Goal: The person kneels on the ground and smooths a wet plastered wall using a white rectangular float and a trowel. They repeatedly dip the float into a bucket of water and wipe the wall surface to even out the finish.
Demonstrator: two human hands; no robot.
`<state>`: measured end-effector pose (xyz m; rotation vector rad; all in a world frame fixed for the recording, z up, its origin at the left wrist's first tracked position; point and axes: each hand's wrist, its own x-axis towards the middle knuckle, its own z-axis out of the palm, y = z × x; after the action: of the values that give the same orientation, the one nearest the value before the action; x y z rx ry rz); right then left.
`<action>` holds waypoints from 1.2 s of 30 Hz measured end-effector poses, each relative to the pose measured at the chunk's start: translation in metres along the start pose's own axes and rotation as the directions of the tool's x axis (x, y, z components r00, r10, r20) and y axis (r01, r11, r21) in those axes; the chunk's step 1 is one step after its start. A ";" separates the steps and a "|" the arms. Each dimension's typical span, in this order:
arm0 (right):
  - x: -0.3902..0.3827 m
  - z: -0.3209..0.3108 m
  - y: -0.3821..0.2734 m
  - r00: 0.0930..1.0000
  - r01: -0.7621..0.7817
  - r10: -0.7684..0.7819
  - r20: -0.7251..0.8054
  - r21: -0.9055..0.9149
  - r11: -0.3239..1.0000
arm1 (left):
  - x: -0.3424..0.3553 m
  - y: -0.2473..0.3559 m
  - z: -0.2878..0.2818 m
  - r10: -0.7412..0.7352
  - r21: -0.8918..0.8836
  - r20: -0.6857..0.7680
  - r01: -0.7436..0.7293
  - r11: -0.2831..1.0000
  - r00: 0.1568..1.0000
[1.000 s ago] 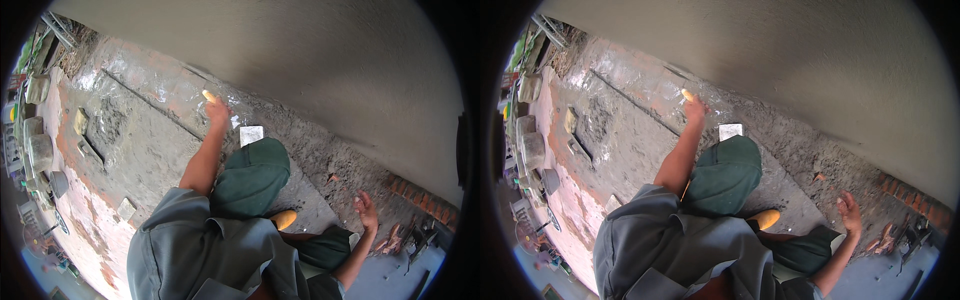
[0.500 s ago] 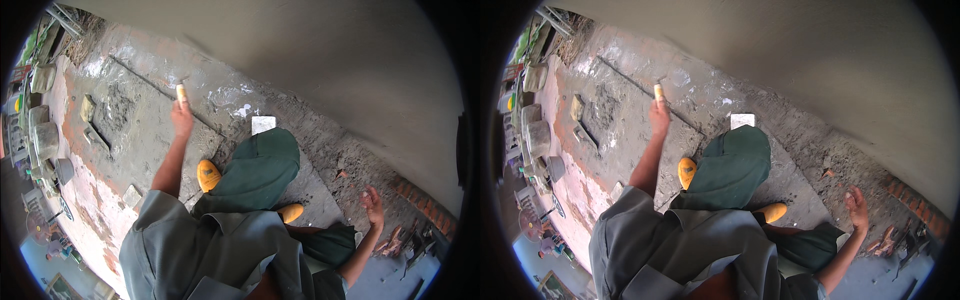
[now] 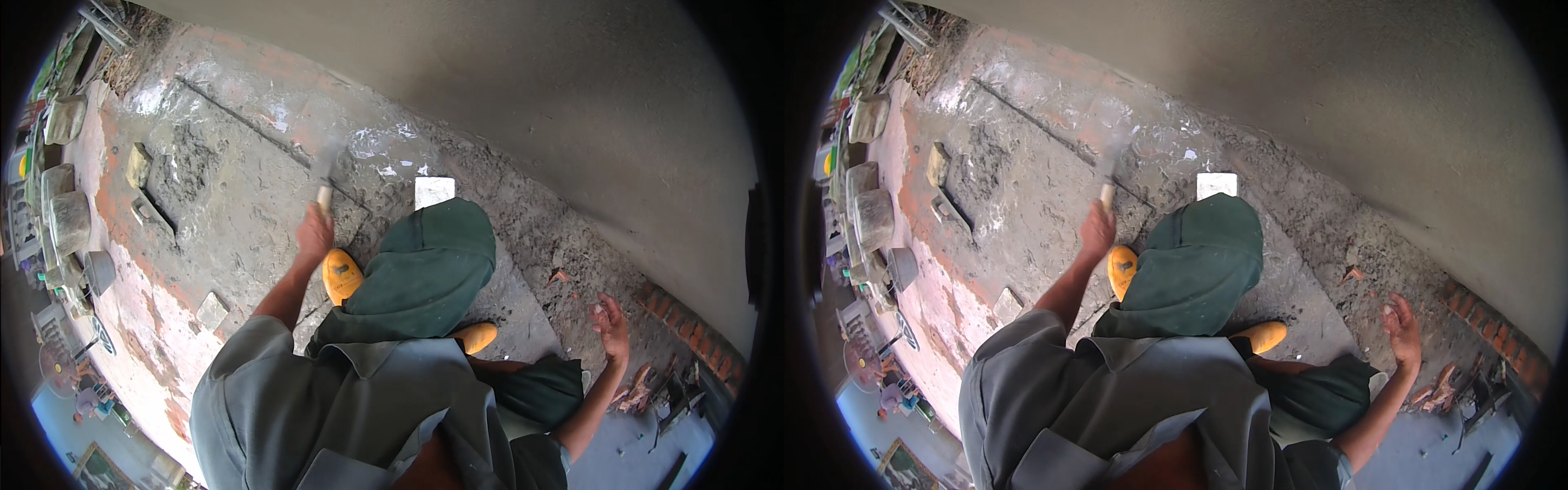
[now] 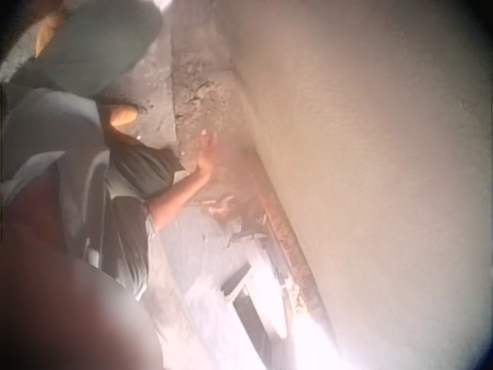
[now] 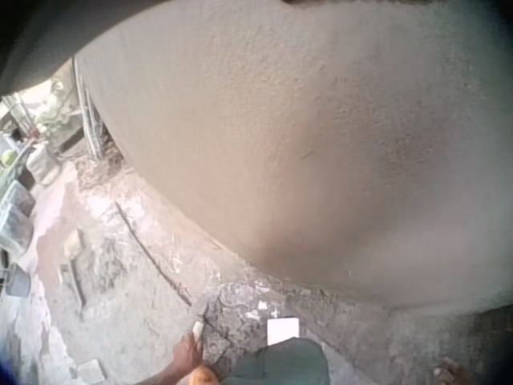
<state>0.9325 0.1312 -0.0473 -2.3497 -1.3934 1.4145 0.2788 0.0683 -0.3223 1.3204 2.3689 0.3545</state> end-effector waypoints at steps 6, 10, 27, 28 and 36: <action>0.005 0.000 -0.006 1.000 0.020 -0.020 0.002 0.018 1.000 | -0.034 0.066 0.022 0.102 -0.126 0.122 -0.087 0.988 0.987; 0.002 0.001 -0.008 0.999 0.029 -0.029 0.019 0.033 0.999 | 0.028 0.061 0.013 0.018 -0.023 -0.116 -0.021 1.000 0.993; 0.007 0.000 0.002 0.995 0.088 -0.090 0.043 0.050 0.995 | 0.005 0.057 0.019 0.192 -0.239 0.106 -0.163 0.957 0.976; 0.008 0.000 0.000 0.994 0.097 -0.100 0.045 0.056 0.994 | 0.004 0.049 0.016 0.139 -0.223 0.132 -0.107 0.969 0.981; 0.006 0.009 -0.026 0.995 0.091 -0.094 0.021 0.108 0.990 | -0.030 0.038 0.032 0.184 -0.222 0.281 -0.122 0.967 0.942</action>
<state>0.9095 0.1475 -0.0446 -2.1800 -1.3765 1.4618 0.3363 0.0632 -0.3281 1.3593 1.9323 0.3976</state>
